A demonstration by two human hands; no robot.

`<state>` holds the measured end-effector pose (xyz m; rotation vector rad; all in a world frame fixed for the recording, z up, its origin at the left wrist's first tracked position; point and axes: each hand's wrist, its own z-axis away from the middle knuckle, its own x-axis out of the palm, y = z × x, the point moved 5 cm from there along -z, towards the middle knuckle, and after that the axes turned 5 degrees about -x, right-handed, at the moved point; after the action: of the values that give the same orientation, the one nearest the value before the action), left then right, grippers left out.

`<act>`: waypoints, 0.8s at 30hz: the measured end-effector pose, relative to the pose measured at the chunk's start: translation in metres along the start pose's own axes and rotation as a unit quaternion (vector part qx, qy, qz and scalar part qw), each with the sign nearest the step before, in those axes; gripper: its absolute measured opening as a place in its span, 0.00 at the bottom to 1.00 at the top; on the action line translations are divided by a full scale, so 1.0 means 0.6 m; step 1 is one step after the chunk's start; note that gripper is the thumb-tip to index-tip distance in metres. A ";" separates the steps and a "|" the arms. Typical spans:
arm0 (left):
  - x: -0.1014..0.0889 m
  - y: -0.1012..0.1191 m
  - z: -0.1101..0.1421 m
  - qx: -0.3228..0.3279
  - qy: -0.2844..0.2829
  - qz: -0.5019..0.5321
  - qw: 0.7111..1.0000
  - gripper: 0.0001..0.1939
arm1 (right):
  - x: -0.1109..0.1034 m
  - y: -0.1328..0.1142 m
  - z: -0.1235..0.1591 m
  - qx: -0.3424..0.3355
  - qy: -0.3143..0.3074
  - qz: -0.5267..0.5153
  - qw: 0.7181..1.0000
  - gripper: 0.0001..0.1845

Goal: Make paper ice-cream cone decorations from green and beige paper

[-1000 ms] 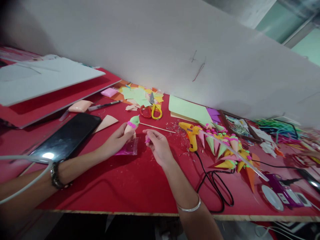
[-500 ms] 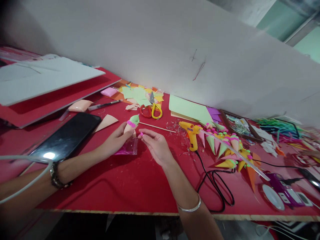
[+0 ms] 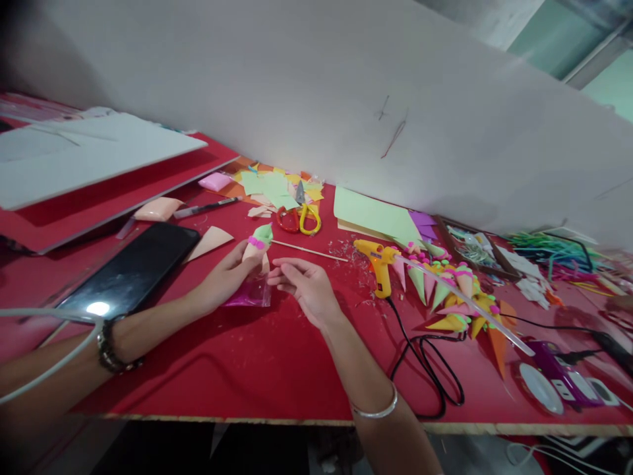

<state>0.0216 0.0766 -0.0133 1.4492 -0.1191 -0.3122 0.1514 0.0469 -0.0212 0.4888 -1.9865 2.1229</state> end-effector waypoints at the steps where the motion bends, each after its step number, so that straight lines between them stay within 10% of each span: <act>1: 0.000 -0.001 0.000 -0.001 -0.004 0.008 1.000 0.08 | -0.001 0.000 0.000 0.000 0.005 0.004 1.000 0.08; 24: 0.010 0.000 0.006 -0.020 -0.079 0.080 0.993 0.16 | -0.003 0.001 0.000 -0.027 0.058 0.003 0.998 0.08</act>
<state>0.0262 0.0718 -0.0138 1.3645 -0.3538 -0.2971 0.1528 0.0472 -0.0222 0.3421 -1.9767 2.0460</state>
